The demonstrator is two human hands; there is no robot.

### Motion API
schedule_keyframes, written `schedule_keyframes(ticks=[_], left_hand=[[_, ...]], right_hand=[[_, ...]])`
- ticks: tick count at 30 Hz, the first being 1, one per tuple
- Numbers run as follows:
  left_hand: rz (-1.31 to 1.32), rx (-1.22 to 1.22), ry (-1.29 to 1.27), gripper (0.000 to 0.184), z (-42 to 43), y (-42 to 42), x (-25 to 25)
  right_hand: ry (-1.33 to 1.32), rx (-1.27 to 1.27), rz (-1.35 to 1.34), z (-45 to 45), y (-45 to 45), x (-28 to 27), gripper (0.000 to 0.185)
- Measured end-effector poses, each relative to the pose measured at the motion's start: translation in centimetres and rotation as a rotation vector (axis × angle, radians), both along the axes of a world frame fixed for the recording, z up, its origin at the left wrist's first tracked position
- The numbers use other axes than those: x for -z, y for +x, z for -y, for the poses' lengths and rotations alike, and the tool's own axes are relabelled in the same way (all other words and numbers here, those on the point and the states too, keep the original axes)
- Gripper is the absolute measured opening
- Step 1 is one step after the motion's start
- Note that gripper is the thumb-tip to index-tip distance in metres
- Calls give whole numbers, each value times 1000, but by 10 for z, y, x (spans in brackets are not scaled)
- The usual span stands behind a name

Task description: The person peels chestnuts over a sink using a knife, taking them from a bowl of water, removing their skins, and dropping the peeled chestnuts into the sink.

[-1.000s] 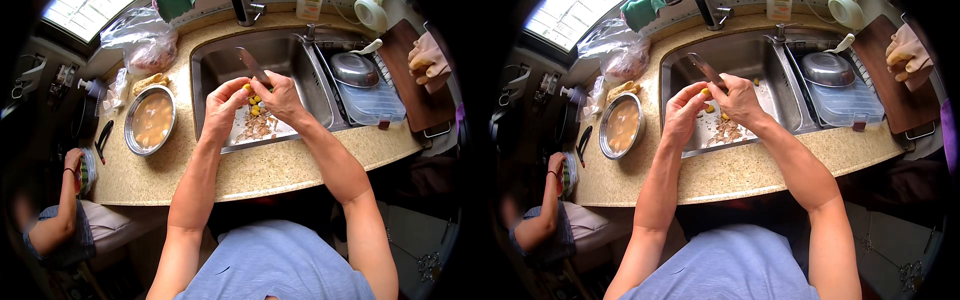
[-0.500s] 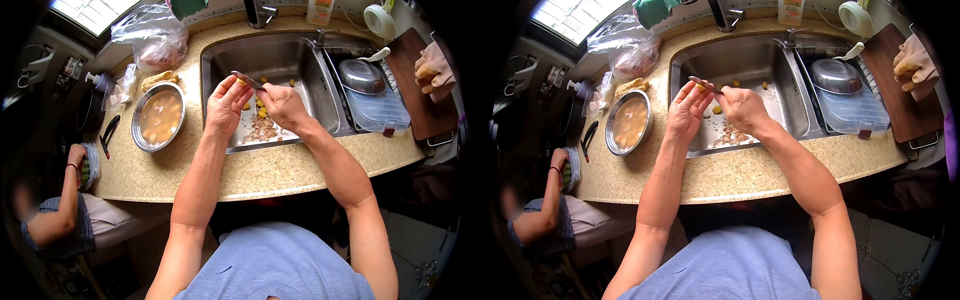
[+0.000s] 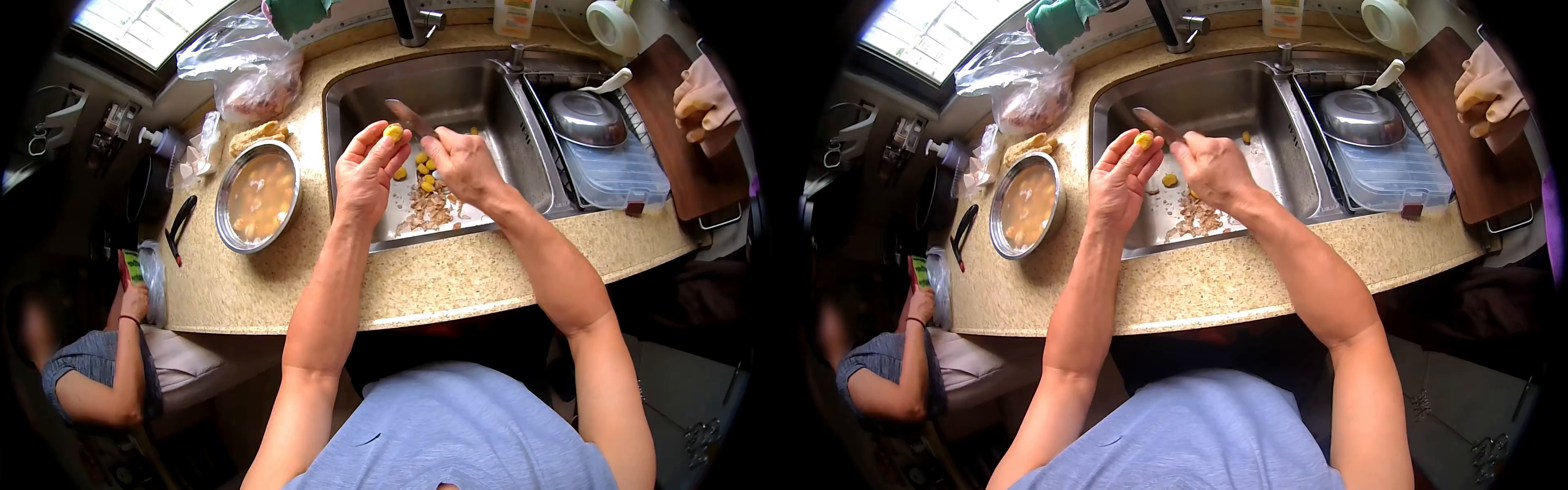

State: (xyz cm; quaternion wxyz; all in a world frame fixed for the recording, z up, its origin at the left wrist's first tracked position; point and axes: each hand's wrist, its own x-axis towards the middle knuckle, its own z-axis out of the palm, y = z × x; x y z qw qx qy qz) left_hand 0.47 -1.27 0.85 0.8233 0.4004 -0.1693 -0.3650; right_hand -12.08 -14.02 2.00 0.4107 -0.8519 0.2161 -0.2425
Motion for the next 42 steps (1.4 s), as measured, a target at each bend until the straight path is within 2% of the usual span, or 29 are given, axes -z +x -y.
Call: schedule_keyframes(ticks=[1, 3, 5, 7, 8, 11, 15, 16, 17, 19, 23, 26, 37, 39, 42], left_hand=[[1, -2, -3, 25, 0, 2, 2], [20, 28, -19, 25, -1, 3, 4], [12, 34, -1, 25, -3, 1, 1], [8, 41, 15, 25, -2, 0, 0], [21, 34, 17, 24, 0, 2, 2], [12, 29, -9, 25, -2, 5, 8], [62, 67, 74, 26, -5, -4, -8], [99, 69, 113, 28, -5, -6, -11], [96, 71, 112, 28, -4, -6, -10], [287, 128, 124, 31, -4, -6, -3], [396, 110, 209, 33, -5, -5, 0], [364, 123, 212, 31, -6, -5, -1], [91, 236, 78, 29, -5, 1, 0], [-80, 253, -11, 30, -5, 4, -1], [-180, 246, -79, 30, -6, 9, 1]], right_hand=[[-3, -2, 1, -2, 1, 3, 31], [-192, -50, 12, -5, 3, 10, 31], [-159, -26, 12, -2, 2, 10, 32], [-64, 30, -108, 3, 1, 6, 31], [-64, 0, 3, 1, 1, 4, 32], [-157, -59, -8, -4, 3, 10, 33], [36, 78, -70, 8, 1, 3, 33], [127, 51, 48, 8, 1, 0, 28], [126, 53, 44, 6, 3, 0, 28], [236, -90, 290, 4, 4, 4, 26], [176, -117, 258, 8, 2, 6, 23], [171, -69, 170, 6, 1, 1, 22], [130, 56, 237, 5, 1, 1, 23], [101, 86, 227, 7, 2, 2, 23], [99, 134, 195, 14, 3, 6, 20]])
